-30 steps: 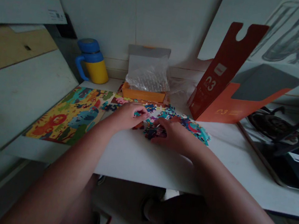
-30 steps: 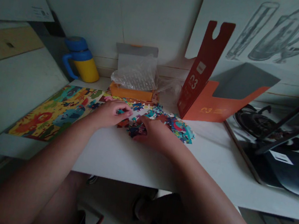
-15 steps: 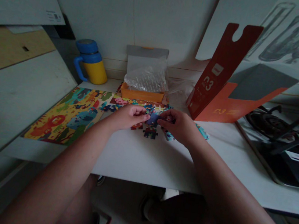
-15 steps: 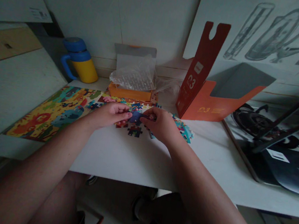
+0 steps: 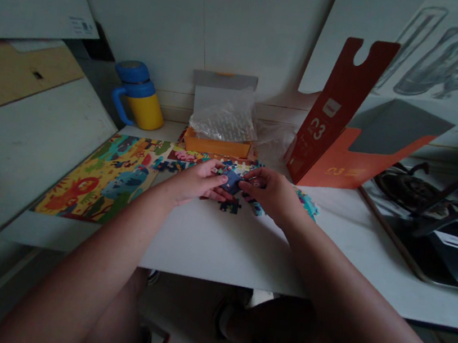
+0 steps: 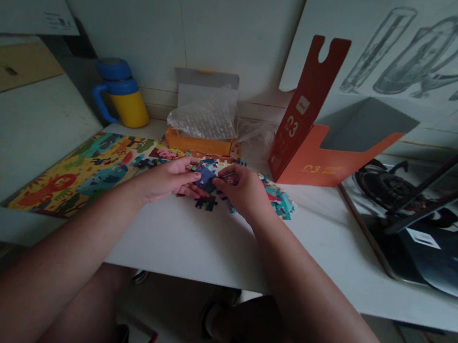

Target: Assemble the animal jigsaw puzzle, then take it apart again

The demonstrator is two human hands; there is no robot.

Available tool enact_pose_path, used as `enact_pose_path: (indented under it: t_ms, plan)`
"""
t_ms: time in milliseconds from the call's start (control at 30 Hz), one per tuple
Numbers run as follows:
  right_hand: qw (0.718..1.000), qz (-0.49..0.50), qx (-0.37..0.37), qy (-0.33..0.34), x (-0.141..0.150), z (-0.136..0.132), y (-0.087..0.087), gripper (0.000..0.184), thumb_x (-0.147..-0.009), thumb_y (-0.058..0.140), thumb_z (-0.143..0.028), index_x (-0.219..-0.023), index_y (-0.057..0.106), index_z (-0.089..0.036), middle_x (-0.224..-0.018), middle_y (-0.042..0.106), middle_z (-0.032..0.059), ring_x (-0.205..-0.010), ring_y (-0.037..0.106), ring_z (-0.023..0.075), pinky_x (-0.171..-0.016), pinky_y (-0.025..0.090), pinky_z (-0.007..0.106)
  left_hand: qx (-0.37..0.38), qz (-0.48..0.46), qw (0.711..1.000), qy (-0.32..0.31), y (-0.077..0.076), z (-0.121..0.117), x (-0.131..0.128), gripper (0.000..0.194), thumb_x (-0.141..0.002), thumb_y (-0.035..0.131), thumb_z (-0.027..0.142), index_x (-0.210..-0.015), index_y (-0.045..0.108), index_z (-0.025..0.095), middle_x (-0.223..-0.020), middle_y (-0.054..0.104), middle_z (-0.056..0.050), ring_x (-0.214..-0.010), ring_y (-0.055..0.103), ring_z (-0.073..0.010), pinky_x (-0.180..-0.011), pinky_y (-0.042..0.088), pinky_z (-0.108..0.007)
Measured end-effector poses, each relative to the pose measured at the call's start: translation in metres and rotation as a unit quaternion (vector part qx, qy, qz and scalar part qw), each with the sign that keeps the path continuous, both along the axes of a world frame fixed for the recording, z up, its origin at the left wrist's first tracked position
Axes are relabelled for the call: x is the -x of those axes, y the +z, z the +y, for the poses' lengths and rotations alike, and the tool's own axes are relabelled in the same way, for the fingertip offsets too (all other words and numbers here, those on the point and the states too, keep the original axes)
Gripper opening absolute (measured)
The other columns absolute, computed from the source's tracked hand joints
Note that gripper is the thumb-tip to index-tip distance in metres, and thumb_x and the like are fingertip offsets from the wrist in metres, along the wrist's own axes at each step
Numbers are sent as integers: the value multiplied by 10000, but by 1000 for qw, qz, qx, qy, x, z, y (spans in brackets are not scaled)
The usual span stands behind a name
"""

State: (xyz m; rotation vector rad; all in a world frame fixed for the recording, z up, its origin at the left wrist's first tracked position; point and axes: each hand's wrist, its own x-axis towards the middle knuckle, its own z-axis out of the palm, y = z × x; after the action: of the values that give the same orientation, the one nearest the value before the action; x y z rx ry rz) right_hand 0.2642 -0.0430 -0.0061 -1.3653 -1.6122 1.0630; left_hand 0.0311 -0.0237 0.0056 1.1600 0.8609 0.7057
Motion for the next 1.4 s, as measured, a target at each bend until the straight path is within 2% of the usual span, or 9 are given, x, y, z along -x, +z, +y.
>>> enact_pose_path:
  t_ms: [167,333,533,633,800,1067,1167,1300,1400]
  plan:
    - [996,-78,-44,-9,-8,2,2,196,-915,749,-379,-1044,722,-235,-800,782,24,-703,737,213,-606,514,289,-14,26,997,65,2,2,-2,340,-980,696,91,-1269,548,189,-963,765,-35,-721,777,-154,-696,639,-282]
    - [948,-274,-155,-35,-11,-3,14,119,-959,683,-295,-969,772,-217,-938,812,67,-813,720,220,-734,496,322,-51,38,994,87,1,4,0,353,-942,747,88,-1257,613,170,-905,745,-12,-728,756,-142,-672,618,-256]
    - [978,-128,-166,18,1,-10,14,369,-997,676,-510,-1204,733,-210,-1121,816,93,-898,741,221,-792,551,326,-54,-2,997,60,-6,3,-7,403,-876,858,179,-1228,664,195,-1072,794,-45,-747,748,-132,-738,634,-287]
    - [983,-124,-132,19,2,-7,7,319,-922,754,-450,-1123,728,-204,-1004,812,69,-794,712,206,-700,533,312,-10,-3,999,36,-8,1,-10,346,-986,741,231,-1316,647,188,-995,796,-57,-790,791,-180,-794,651,-339]
    - [991,-93,-92,9,-4,2,1,293,-904,749,-459,-1052,736,-207,-878,785,40,-718,680,190,-614,498,289,17,-18,998,60,-7,-2,-11,531,-1036,650,193,-1544,499,185,-972,784,-59,-844,818,-208,-827,665,-364]
    - [989,-101,-106,-36,-12,4,7,326,-921,710,-488,-1069,759,-201,-853,783,35,-695,658,186,-611,473,286,-43,2,994,104,1,1,-7,209,-992,709,182,-1186,632,167,-978,776,-61,-801,799,-176,-744,657,-299]
    - [970,-196,-122,-80,-23,8,9,282,-954,671,-441,-1054,785,-203,-835,782,47,-694,659,201,-618,453,301,-35,-3,993,111,4,1,-5,166,-1025,656,186,-1181,607,157,-1010,774,-90,-839,811,-191,-770,655,-311]
    - [911,-374,-139,-101,-30,8,9,230,-967,654,-345,-1057,809,-201,-963,807,130,-868,725,279,-770,512,359,-45,-5,993,112,4,2,-4,135,-1027,644,149,-1147,584,156,-977,736,-58,-834,808,-179,-774,653,-304]
    - [899,-375,-203,-97,-24,4,9,339,-1021,611,-392,-1183,784,-150,-1138,788,197,-1092,715,340,-952,525,431,-58,-1,993,103,1,3,-5,156,-992,704,150,-1092,586,168,-935,718,-25,-809,792,-169,-773,656,-311]
